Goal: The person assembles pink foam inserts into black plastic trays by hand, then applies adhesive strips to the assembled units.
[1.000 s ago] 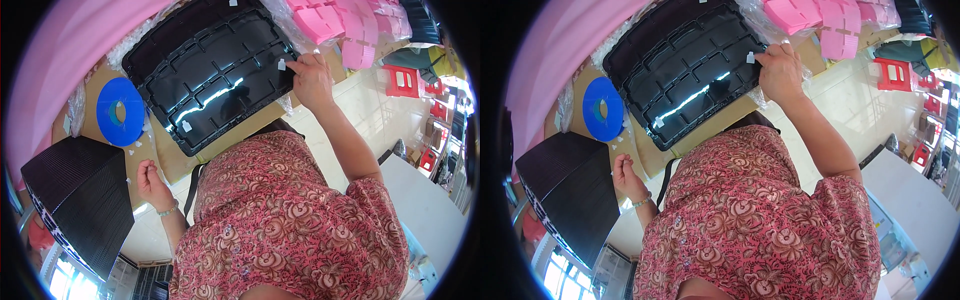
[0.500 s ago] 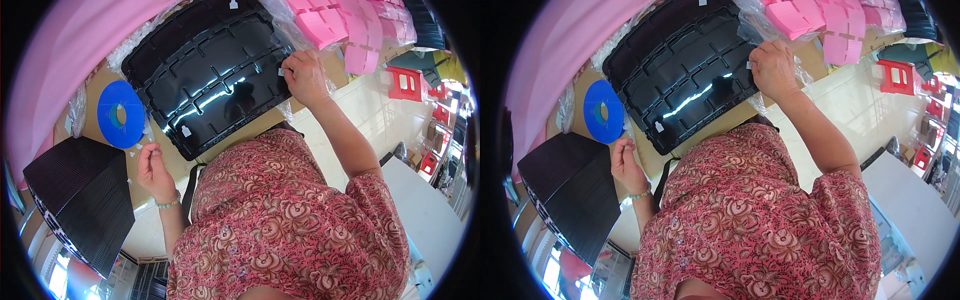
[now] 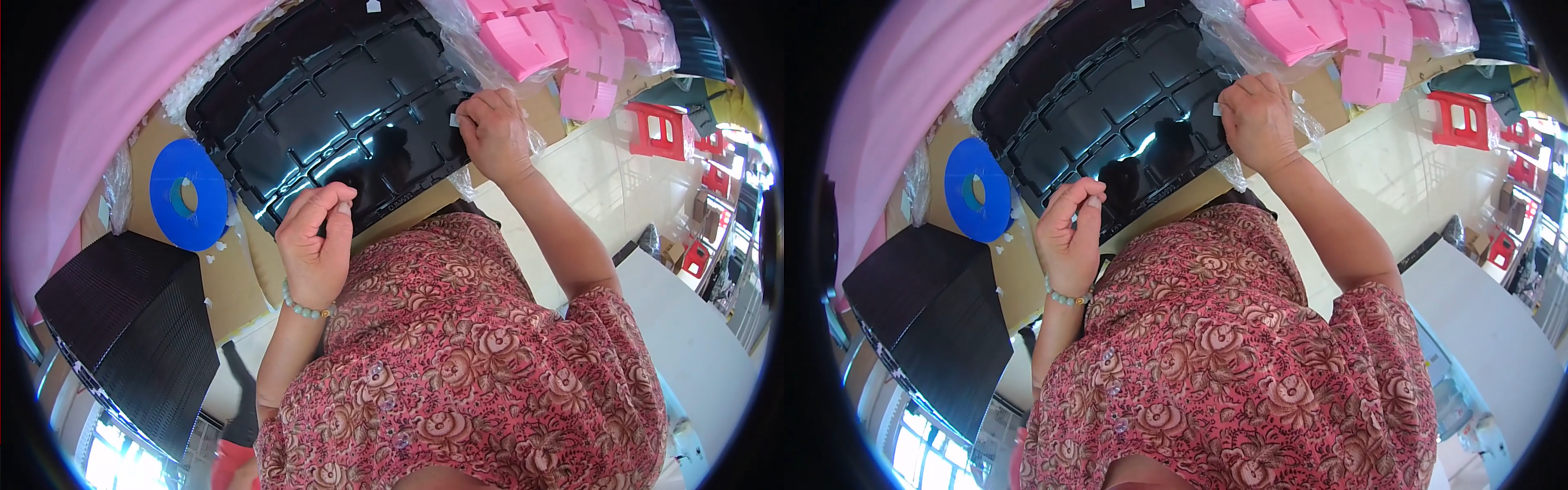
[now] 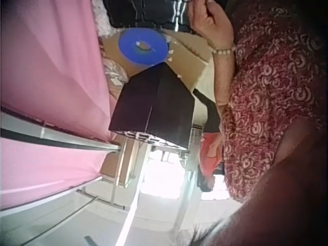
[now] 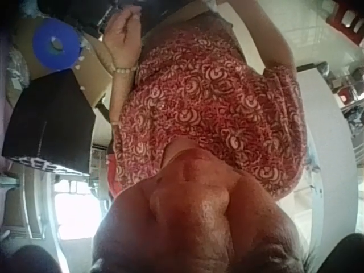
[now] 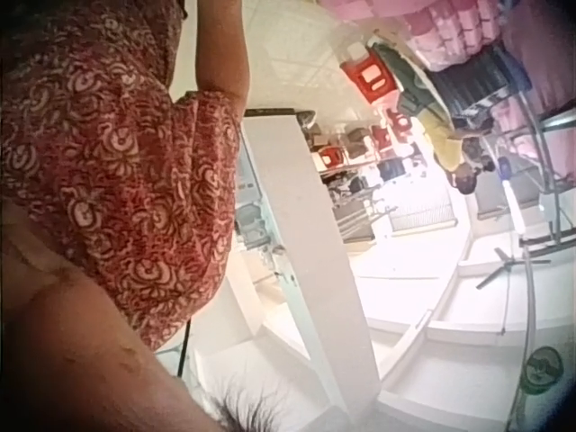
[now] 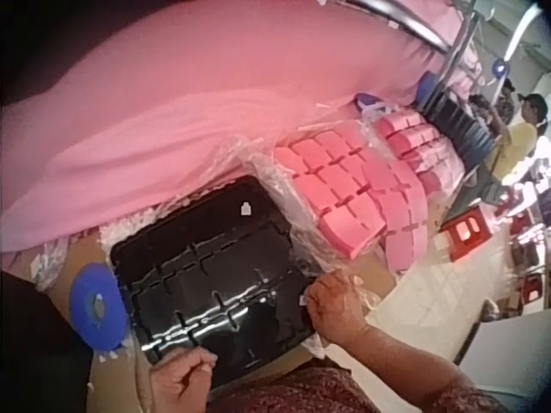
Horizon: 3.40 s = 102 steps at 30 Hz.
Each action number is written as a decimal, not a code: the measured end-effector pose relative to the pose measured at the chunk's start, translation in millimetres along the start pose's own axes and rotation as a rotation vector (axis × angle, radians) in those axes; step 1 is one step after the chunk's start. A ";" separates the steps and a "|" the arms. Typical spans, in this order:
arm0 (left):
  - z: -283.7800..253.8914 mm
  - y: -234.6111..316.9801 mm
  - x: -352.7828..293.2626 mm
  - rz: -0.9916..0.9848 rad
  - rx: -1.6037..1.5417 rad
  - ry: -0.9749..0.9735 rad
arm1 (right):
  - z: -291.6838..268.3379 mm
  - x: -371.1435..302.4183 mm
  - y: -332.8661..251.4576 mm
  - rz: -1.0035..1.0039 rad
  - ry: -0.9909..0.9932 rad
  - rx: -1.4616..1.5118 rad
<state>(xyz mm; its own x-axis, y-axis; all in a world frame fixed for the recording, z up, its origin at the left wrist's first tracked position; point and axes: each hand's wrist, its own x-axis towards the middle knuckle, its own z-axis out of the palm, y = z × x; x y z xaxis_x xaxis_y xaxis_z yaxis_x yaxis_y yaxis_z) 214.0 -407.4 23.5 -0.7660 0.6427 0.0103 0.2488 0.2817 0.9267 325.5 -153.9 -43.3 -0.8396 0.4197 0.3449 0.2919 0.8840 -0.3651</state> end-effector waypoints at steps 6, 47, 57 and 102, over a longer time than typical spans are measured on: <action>8.1 -2.6 7.4 -0.001 0.044 -0.086 | -16.0 -17.7 -18.5 -0.148 -0.024 0.065; 53.7 -7.3 10.9 -0.587 -0.628 0.174 | 6.7 131.0 -34.9 -0.472 -0.221 0.377; 23.9 -19.0 -19.5 -0.679 -0.901 0.030 | 5.7 49.1 -103.7 -0.336 -0.472 0.647; -81.6 -169.5 310.2 -0.169 0.906 0.284 | 190.2 290.2 -97.2 0.032 -0.342 0.006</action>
<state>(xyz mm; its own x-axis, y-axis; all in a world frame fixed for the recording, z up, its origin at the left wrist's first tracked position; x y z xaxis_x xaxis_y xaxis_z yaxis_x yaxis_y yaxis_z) -114.1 -313.9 -99.8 -0.9189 0.3804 0.1044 0.3941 0.8742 0.2836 -33.7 -157.2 -72.1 -0.9353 0.3531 0.0235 0.3189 0.8697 -0.3767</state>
